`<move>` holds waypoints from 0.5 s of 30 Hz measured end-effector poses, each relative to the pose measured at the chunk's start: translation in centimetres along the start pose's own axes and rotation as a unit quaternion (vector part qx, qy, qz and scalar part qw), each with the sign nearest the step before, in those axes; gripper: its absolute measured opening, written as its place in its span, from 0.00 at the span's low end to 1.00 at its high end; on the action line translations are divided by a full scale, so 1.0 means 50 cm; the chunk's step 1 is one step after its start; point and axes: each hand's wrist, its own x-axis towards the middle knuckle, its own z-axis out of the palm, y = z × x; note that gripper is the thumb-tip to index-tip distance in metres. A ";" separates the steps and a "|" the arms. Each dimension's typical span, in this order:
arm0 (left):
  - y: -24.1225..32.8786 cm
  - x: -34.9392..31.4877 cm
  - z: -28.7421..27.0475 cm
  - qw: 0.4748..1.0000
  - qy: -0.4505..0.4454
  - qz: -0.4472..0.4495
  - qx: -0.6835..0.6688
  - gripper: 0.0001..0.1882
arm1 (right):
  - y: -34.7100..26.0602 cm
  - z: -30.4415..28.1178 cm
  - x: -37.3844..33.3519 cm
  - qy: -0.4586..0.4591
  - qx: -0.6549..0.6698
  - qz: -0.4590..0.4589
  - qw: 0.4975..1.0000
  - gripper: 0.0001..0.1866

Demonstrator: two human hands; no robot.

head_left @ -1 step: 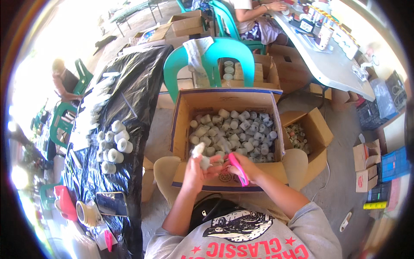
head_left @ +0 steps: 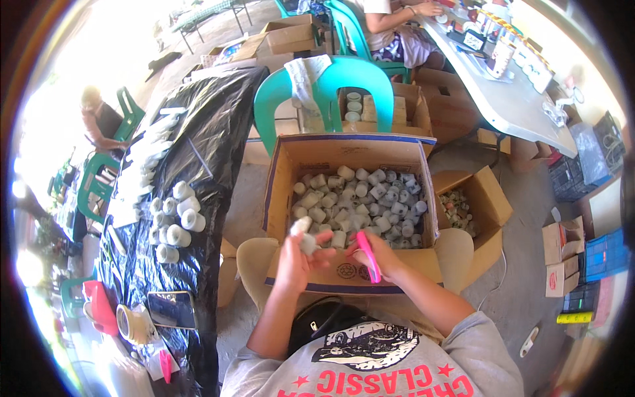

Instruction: The person sits on the floor with a box of small white cylindrical components on their lap. Using pink-handled scissors, they repeatedly pick up each component, trim a protruding string or tab, and place the finished piece on a black plastic sheet to the left.

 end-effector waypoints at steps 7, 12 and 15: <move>0.147 0.033 -0.052 0.915 -0.093 0.120 -0.373 0.14 | 0.051 -0.046 0.020 0.164 0.177 -0.036 0.970 0.18; 0.236 0.075 -0.106 0.795 -0.240 0.209 -0.516 0.14 | 0.055 -0.039 0.016 0.164 0.155 -0.043 0.973 0.17; 0.278 0.103 -0.142 0.730 -0.263 0.222 -0.591 0.21 | 0.050 -0.030 0.015 0.184 0.118 -0.061 0.974 0.17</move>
